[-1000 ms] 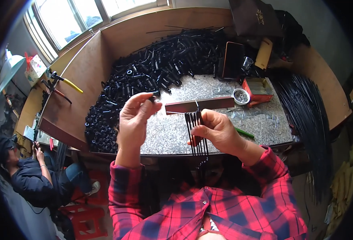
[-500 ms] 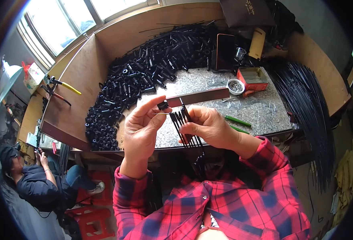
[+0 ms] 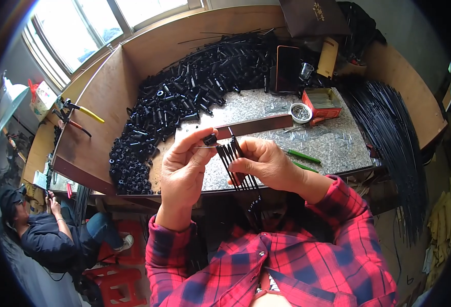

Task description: Assembling and processing bundles of black cables at a factory workstation using pliers and a hammer.

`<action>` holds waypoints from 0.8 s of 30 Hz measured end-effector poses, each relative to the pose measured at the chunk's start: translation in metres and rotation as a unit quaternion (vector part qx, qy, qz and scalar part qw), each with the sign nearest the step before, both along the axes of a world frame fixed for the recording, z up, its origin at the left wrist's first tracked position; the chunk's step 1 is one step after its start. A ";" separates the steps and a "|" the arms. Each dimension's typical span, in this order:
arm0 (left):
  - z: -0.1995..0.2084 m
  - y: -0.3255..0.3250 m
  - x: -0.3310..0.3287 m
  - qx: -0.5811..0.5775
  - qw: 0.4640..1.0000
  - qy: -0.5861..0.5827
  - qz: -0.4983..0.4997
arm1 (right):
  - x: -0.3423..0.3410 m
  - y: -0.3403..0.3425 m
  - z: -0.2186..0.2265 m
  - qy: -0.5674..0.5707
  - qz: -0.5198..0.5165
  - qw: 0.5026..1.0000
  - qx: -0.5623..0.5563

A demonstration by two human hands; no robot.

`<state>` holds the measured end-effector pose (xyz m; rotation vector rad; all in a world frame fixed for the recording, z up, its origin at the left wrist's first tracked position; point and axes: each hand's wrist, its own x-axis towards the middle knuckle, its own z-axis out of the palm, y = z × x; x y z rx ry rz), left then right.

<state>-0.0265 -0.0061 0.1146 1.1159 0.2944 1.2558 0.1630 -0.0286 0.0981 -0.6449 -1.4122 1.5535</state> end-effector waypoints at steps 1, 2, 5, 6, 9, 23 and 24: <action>0.001 -0.001 0.001 -0.011 1.000 0.000 0.007 | 0.000 0.000 0.000 0.006 0.003 1.000 -0.001; 0.001 -0.002 0.001 -0.011 1.000 0.000 0.006 | 0.000 0.000 0.000 0.012 0.006 1.000 -0.003; 0.001 -0.001 0.001 -0.008 1.000 -0.006 -0.007 | 0.001 0.002 -0.003 0.012 0.008 1.000 0.003; 0.002 -0.001 0.003 0.004 1.000 0.001 0.003 | 0.000 0.002 -0.002 0.012 0.008 1.000 0.004; -0.002 0.003 0.000 0.040 0.999 0.010 0.012 | -0.001 0.003 -0.001 0.009 0.005 1.000 0.003; 0.002 0.000 0.006 0.028 1.000 0.000 -0.014 | 0.004 0.004 -0.001 0.007 0.019 1.000 0.000; 0.002 -0.001 0.006 0.026 0.999 -0.010 -0.025 | 0.004 0.004 -0.001 0.008 0.019 1.000 0.000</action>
